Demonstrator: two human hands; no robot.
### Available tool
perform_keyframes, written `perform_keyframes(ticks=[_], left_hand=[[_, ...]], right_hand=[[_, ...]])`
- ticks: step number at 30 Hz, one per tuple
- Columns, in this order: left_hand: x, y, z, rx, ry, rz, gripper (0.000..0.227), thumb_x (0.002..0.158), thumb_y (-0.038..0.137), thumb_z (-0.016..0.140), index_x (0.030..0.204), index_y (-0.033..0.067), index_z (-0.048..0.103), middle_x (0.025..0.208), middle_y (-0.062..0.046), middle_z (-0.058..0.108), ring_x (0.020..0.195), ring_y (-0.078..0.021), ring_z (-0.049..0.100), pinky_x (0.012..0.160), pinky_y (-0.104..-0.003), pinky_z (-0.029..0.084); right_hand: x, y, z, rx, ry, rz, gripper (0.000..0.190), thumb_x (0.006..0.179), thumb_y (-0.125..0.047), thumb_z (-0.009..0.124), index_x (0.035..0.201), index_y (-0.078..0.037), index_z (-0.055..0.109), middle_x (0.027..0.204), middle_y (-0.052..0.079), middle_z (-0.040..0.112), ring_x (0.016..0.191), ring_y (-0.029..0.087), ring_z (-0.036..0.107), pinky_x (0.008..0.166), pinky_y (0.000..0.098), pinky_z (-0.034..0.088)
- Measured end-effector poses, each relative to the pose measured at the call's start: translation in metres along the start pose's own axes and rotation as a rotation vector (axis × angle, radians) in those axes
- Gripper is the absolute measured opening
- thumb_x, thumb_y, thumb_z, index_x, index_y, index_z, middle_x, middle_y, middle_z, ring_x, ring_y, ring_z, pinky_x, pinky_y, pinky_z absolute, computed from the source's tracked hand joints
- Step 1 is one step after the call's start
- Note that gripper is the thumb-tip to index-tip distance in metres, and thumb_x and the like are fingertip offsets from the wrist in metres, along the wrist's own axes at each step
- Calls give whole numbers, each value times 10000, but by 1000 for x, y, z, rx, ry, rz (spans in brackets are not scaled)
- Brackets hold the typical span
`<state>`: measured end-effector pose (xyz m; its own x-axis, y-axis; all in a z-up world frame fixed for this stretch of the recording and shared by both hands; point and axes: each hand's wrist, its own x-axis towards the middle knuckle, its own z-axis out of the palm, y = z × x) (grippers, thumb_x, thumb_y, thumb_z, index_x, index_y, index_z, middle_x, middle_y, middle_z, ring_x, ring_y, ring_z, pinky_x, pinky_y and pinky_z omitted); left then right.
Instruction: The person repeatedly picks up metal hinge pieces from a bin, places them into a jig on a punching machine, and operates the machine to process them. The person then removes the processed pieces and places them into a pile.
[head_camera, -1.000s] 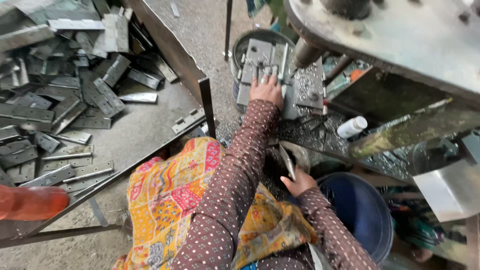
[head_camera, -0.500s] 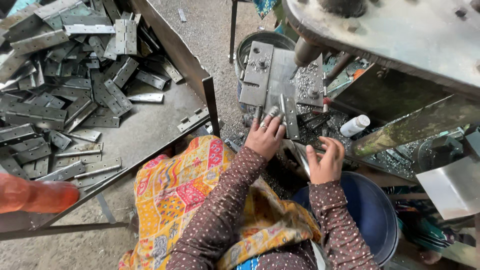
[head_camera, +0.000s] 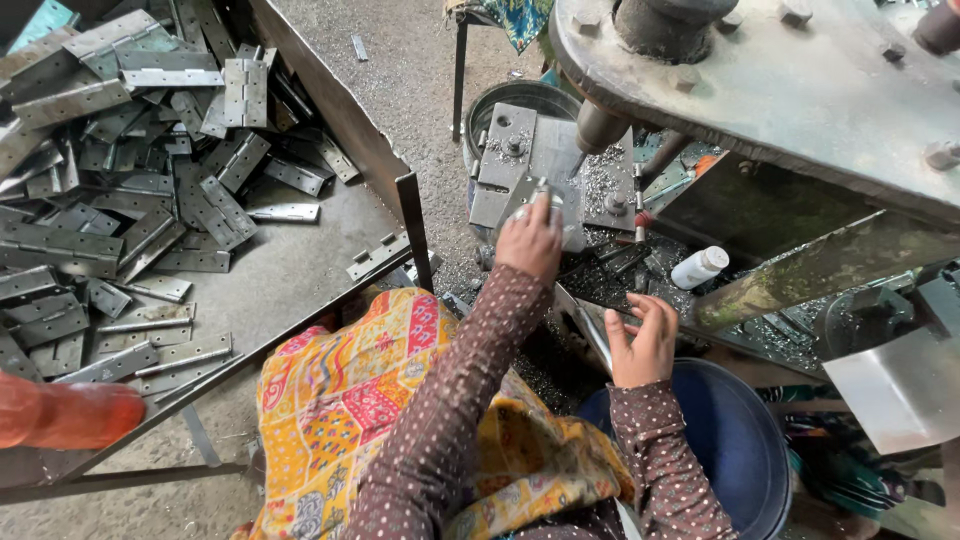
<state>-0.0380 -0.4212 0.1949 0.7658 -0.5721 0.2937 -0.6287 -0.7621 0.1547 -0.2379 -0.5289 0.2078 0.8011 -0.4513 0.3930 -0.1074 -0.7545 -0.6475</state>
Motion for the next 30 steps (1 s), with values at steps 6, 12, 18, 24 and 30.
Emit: perform_keyframes(ticks=[6,12,18,24,30], left_hand=[[-39,-4,-3,-35,226,-121,608,941,467,495,1361,32,560,1429,-199,508,1306,-367,499,1136,-599,282],[-17,4,-25,-147,57,-172,407,959,305,529,1257,42,618,1423,-173,558,1319,-328,522,1100,-595,350],[-10,0,-17,-171,163,-175,354,939,212,535,1231,41,636,1405,-157,579,1311,-328,543,1097,-586,395],[-22,-3,-1,-114,265,-74,405,993,300,511,1211,-15,642,1378,-216,567,1328,-357,513,1132,-587,357],[-7,-6,12,-56,229,-109,339,957,170,497,1189,-11,666,1382,-220,589,1286,-375,588,1135,-571,360]], right_hand=[[1,-9,1,23,-12,24,393,983,-310,672,1229,-17,580,1324,148,482,1080,240,606,861,340,584],[-3,9,8,-13,-96,41,393,923,-335,703,1148,-26,613,1230,144,541,988,238,634,770,334,592],[-60,78,66,-546,-541,132,739,838,-501,737,1319,-10,465,1046,256,675,857,417,704,692,470,589],[-57,108,74,-455,-653,178,735,859,-549,704,1327,-40,452,927,269,712,823,444,709,704,505,575],[9,82,42,-602,-772,148,733,855,-624,697,1229,-17,530,953,261,729,905,426,711,820,483,568]])
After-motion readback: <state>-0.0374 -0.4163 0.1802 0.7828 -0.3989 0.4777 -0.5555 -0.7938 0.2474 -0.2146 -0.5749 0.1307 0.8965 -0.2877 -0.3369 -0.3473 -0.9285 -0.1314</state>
